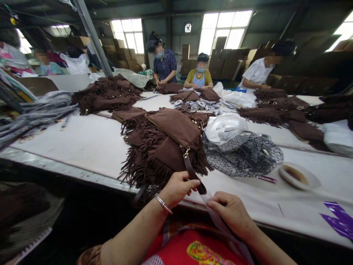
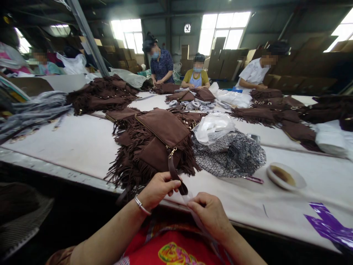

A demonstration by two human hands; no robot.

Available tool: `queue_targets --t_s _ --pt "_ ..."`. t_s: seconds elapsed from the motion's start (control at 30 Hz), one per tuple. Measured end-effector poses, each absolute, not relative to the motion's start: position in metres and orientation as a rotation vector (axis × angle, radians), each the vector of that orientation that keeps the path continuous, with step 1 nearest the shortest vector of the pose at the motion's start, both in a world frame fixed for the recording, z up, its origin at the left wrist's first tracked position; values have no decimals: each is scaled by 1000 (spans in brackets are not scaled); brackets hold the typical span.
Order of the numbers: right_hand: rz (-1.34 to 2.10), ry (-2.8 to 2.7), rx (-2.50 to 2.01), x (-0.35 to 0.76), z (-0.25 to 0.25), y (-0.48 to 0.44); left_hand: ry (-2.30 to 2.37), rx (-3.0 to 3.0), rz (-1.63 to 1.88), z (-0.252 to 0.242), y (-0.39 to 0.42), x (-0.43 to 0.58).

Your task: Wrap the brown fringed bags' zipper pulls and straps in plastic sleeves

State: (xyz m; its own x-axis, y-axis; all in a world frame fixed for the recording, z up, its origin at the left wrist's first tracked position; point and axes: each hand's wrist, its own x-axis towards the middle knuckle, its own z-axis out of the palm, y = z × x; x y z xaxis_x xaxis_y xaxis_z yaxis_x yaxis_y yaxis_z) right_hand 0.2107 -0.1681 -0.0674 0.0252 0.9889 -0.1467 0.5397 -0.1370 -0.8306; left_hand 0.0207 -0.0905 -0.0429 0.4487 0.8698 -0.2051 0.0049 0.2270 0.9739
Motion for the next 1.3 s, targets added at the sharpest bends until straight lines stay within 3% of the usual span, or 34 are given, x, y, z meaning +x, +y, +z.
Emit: queue_targets --t_s 1.3 --pt "992 -1493 -1731 200 -63 -170 868 1278 776 -47 -97 18"
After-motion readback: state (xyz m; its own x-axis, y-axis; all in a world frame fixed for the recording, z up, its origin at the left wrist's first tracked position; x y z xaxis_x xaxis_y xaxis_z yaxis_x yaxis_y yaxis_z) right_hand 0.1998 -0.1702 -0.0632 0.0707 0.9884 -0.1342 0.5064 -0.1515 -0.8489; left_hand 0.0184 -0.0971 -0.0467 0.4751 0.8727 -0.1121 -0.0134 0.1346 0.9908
